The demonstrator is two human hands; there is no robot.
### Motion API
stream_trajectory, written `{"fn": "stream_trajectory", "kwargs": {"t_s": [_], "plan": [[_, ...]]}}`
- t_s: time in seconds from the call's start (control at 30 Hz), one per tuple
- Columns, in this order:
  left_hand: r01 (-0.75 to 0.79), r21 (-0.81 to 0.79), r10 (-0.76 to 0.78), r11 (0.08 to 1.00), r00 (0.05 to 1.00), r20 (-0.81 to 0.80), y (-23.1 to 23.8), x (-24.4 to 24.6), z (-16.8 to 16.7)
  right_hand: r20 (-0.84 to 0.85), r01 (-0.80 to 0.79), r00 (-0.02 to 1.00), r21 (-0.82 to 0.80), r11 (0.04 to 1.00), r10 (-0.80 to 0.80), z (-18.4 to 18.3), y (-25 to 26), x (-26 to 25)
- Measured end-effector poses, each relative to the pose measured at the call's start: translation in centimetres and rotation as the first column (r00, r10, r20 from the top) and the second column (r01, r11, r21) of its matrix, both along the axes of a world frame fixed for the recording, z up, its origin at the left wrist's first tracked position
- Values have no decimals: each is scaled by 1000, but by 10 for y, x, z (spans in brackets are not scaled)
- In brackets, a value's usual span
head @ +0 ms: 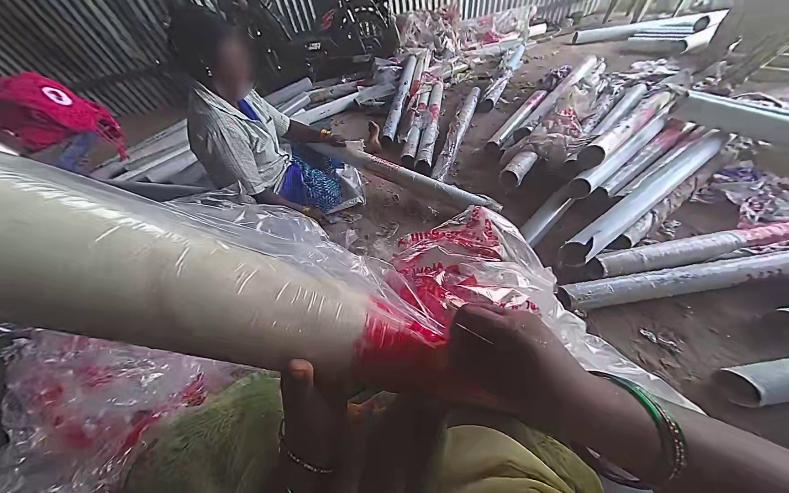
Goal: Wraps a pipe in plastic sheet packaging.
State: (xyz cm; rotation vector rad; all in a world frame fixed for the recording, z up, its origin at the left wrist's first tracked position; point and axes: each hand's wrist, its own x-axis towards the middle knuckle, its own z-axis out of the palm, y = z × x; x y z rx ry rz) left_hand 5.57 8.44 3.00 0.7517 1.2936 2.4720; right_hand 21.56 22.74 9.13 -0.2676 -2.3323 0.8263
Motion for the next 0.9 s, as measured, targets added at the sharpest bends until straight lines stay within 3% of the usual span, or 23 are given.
{"fn": "stream_trajectory", "kwargs": {"t_s": [0.23, 0.4, 0.57, 0.63, 0.73, 0.83, 0.9], "plan": [[-27, -8, 28, 1000, 970, 241, -6, -38, -38, 207, 25, 976, 166, 986, -59, -21, 20, -55], [-10, 25, 1, 1000, 936, 352, -1, -57, -59, 203, 25, 973, 388, 921, -112, -23, 60, -83], [-41, 76, 16, 996, 952, 304, 14, -73, -44, 191, 73, 961, 518, 852, -199, -27, 122, -125], [-61, 60, 43, 996, 963, 267, 18, -77, -40, 304, 64, 932, 402, 913, -199, -32, 126, -137], [-54, 49, 47, 997, 989, 140, 9, -86, -53, 530, 37, 848, -10, 999, -26, -7, 127, -136], [-150, 4, 151, 989, 988, -24, -14, -99, -84, 394, 45, 917, -265, 963, 66, 19, 130, -108], [-242, -9, 242, 970, 970, 23, -22, -104, -90, 311, 162, 948, -274, 948, -72, 27, 138, -80]]}}
